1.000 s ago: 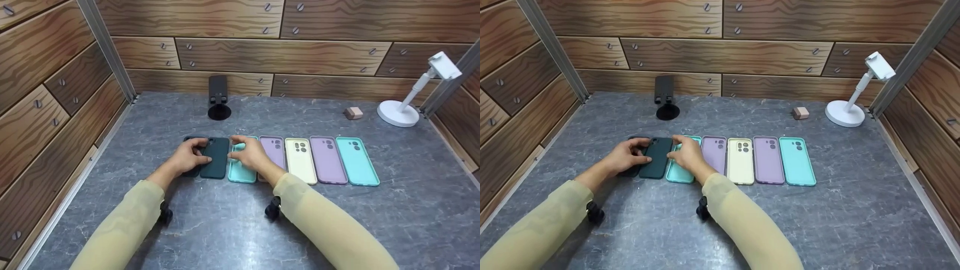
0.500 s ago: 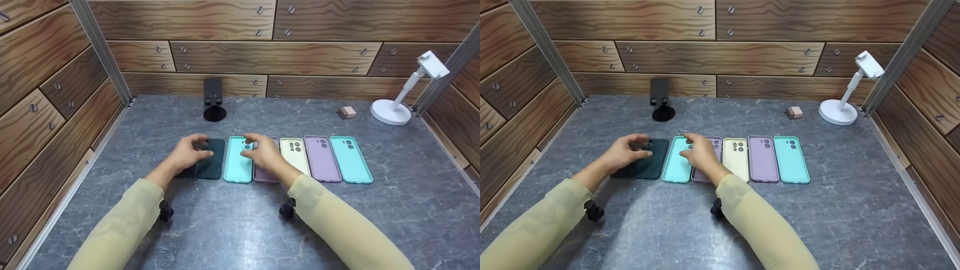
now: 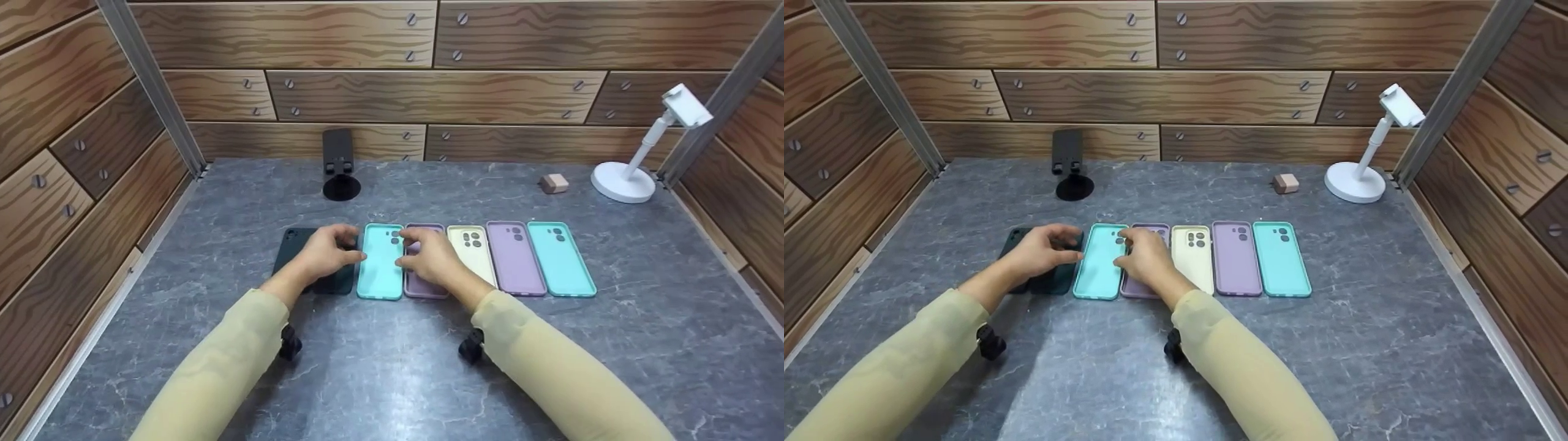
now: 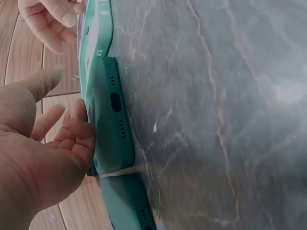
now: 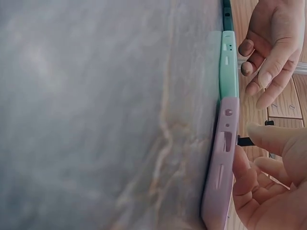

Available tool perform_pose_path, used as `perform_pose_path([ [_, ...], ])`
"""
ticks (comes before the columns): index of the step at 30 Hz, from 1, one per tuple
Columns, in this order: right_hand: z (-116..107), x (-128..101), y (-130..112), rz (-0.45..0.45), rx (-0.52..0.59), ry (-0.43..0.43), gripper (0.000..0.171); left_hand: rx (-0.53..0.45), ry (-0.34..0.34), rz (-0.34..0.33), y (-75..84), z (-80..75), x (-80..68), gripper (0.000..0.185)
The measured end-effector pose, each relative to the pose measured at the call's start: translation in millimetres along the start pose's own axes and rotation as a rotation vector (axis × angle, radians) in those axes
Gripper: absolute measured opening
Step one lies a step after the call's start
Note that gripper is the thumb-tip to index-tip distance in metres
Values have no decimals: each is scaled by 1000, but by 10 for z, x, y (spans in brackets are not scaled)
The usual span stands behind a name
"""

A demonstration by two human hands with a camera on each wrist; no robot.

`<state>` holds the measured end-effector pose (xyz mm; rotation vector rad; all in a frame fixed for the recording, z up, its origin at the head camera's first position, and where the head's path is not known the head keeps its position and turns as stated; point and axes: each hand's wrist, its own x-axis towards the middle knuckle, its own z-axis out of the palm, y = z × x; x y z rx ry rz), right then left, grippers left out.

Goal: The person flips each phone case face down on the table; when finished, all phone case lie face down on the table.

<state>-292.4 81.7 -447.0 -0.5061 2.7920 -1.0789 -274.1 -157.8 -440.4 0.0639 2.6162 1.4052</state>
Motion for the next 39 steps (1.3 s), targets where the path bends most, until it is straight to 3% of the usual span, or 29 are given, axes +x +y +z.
perform_pose_path([
  [6, 22, 22, 24, -30, -53, -36, 53, 41, -1, -12, -19, 46, 53, 56],
  [18, 2, 39, 45, -58, -78, -64, 52, 185, -26, 25, -13, 107, 89, 59],
  [39, 8, 38, 87, -109, -32, -81, 51, 216, -6, 35, 59, 99, 79, 55],
])
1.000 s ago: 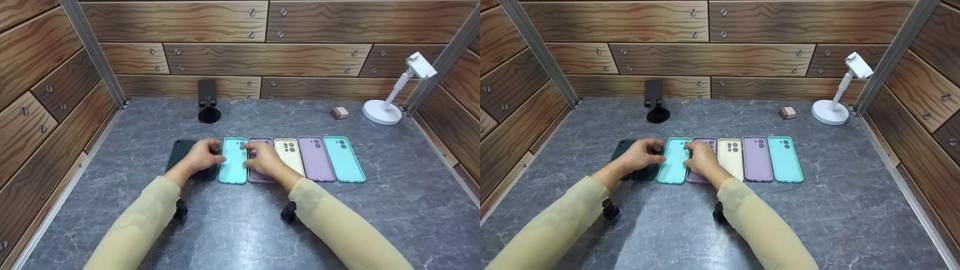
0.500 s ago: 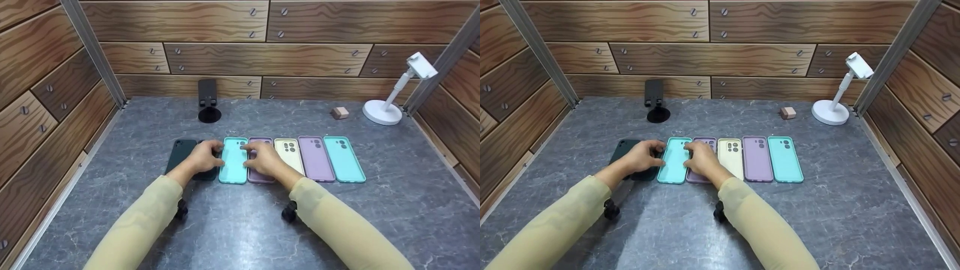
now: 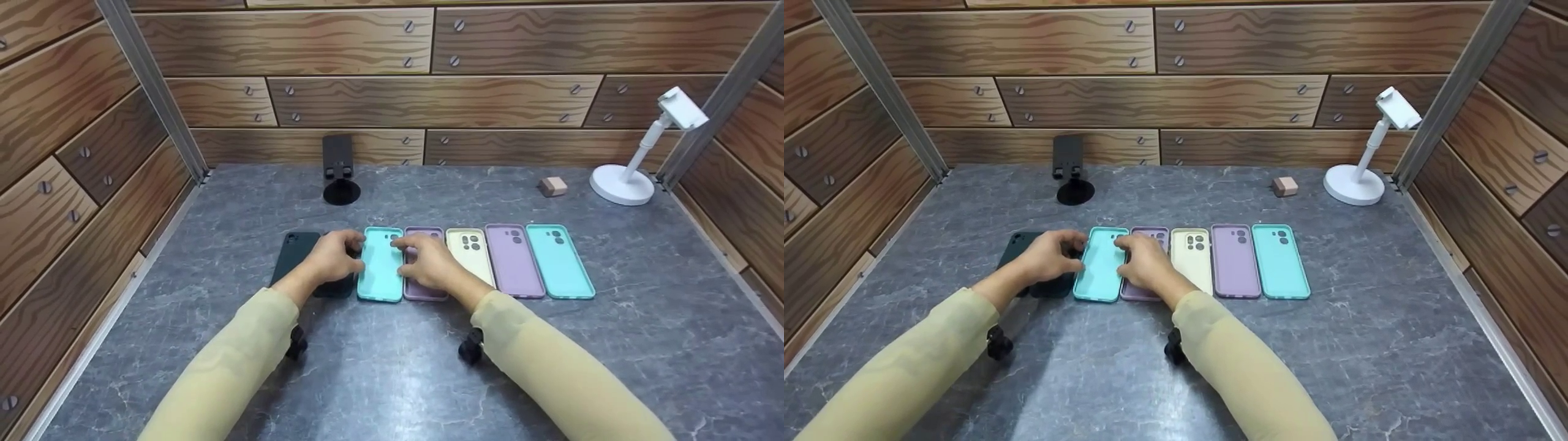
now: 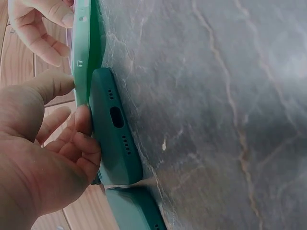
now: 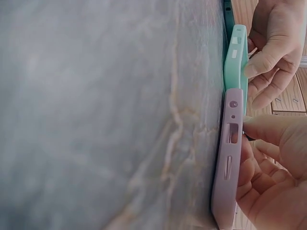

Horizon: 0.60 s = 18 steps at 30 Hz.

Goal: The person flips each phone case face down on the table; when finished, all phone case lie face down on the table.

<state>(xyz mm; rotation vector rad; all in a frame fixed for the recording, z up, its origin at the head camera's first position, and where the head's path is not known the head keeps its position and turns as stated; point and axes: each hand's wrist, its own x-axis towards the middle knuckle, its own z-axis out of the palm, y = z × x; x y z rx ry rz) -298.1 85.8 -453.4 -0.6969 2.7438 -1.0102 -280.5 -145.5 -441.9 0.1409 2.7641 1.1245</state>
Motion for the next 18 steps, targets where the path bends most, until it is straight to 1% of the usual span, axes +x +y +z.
perform_pose_path([
  [3, 3, 5, 8, -8, 17, -21, 52, -1, 3, -3, 14, -5, -3, 54],
  [11, -8, 42, -32, 38, 54, -51, 59, -7, 12, -7, 57, -15, -14, 52],
  [14, -18, 55, -57, 78, 107, -69, 61, -18, 13, -10, 63, -6, -16, 52],
  [18, -44, 59, -92, 136, 214, -92, 61, -41, 21, -9, 62, 10, -22, 52],
])
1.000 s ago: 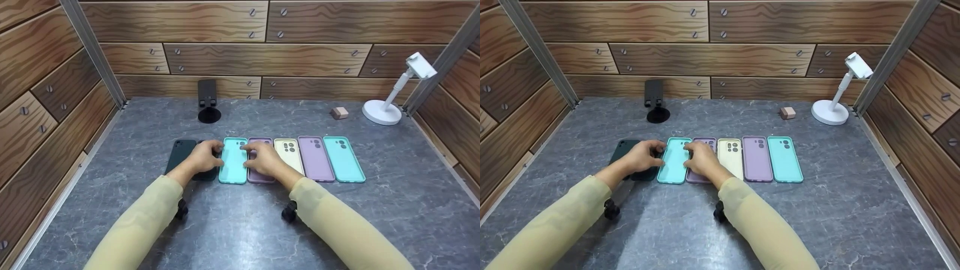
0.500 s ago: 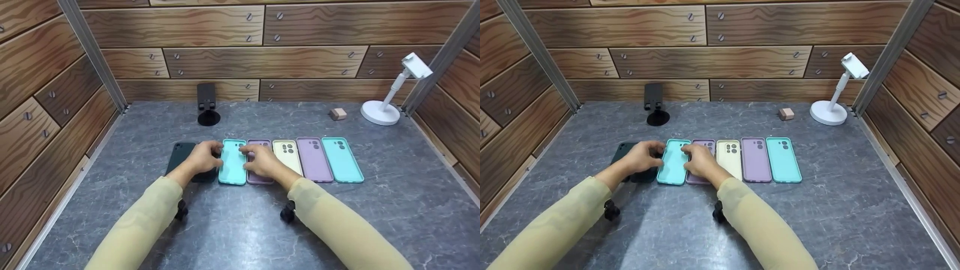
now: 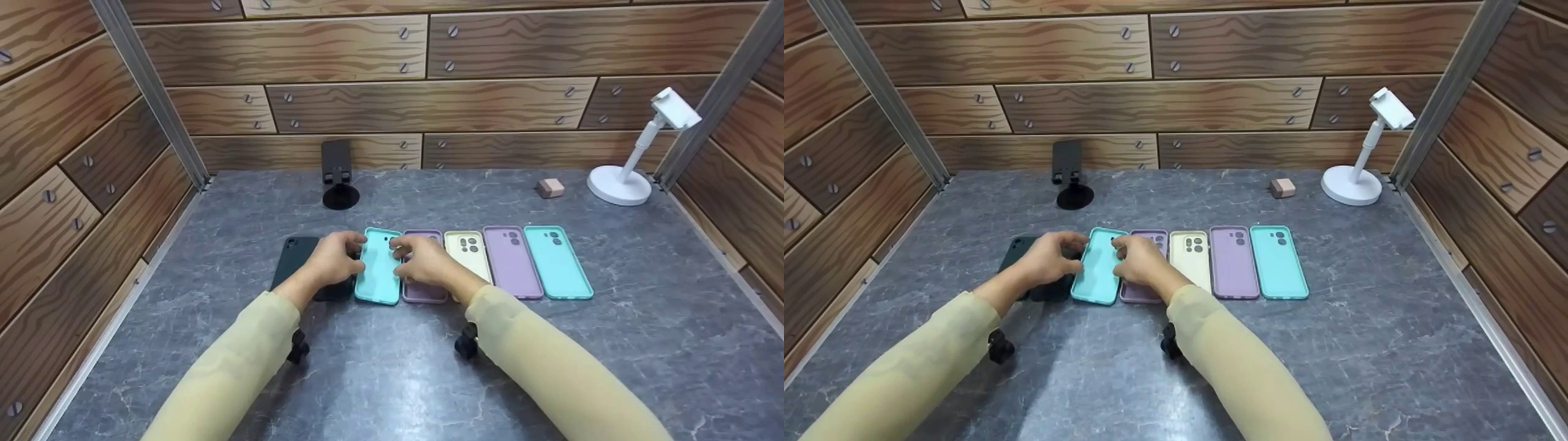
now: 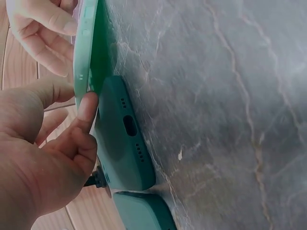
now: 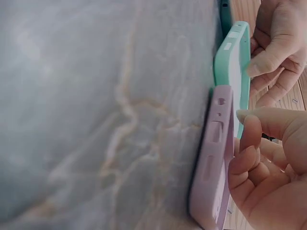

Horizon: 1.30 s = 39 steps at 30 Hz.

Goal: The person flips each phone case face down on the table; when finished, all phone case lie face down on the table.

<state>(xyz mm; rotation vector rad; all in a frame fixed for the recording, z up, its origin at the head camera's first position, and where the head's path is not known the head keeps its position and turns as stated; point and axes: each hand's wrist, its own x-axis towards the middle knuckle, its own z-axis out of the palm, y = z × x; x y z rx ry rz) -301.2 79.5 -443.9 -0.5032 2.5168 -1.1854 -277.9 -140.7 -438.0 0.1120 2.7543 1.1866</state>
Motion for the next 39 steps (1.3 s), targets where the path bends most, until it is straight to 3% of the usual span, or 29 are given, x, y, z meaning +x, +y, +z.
perform_pose_path([
  [7, -12, 0, 41, 12, 201, 1, 49, -79, 16, -12, -7, 23, -30, 52],
  [19, -42, 31, 55, 152, 553, -21, 45, -179, 34, -8, 32, 36, -41, 54],
  [29, -62, 40, 40, 161, 717, -45, 48, -323, 45, 34, 94, 14, -38, 58],
  [39, -77, 36, 1, 165, 756, -34, 62, -503, -39, 52, 122, 5, -55, 67],
])
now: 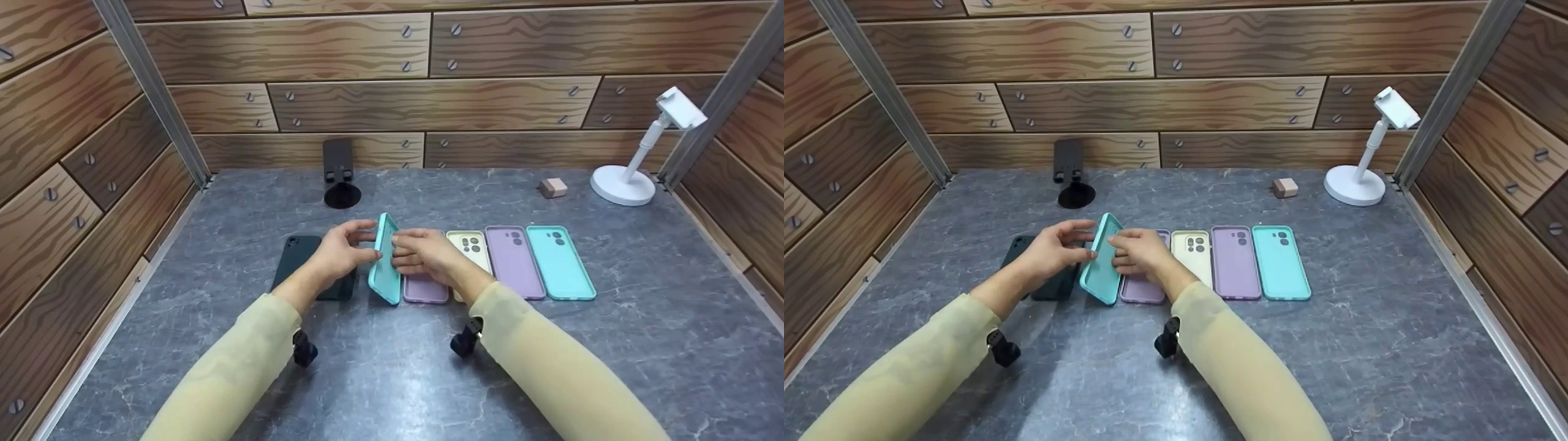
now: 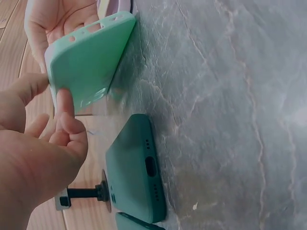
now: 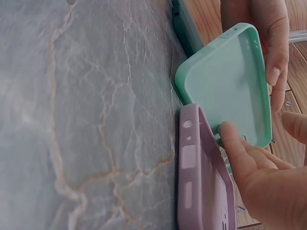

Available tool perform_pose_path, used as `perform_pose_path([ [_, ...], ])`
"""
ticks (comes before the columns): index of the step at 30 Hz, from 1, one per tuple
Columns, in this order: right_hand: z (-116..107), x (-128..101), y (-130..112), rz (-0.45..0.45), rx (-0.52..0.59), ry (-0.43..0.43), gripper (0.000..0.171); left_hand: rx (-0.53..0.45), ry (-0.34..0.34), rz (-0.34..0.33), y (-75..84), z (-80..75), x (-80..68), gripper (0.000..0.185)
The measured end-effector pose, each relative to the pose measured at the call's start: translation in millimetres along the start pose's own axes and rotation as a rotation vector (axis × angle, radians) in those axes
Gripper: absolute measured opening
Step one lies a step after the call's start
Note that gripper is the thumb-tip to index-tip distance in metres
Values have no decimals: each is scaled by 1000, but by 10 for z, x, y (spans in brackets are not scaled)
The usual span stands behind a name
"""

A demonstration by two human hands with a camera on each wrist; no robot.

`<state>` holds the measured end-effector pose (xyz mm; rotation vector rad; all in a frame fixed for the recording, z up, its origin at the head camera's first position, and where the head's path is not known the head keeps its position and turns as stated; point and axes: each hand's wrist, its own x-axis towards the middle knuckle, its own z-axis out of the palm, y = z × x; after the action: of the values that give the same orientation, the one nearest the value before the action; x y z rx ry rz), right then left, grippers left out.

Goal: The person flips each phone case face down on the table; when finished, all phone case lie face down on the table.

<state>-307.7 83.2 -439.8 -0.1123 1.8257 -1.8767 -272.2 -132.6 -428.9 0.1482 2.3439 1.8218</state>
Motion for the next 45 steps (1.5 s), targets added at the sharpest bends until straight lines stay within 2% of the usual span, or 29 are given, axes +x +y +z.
perform_pose_path([
  [9, 18, 8, 2, -10, -5, 18, 64, -68, -94, -45, -51, -40, -37, 76],
  [15, 21, -18, -17, -7, -2, 27, 64, -110, -168, -41, -66, -28, -39, 78],
  [32, 30, -21, 1, -30, 14, 23, 62, -113, -218, -27, -103, -12, -29, 78],
  [45, -12, -41, -34, -10, 29, 5, 60, -109, -267, -27, -114, -1, 18, 76],
])
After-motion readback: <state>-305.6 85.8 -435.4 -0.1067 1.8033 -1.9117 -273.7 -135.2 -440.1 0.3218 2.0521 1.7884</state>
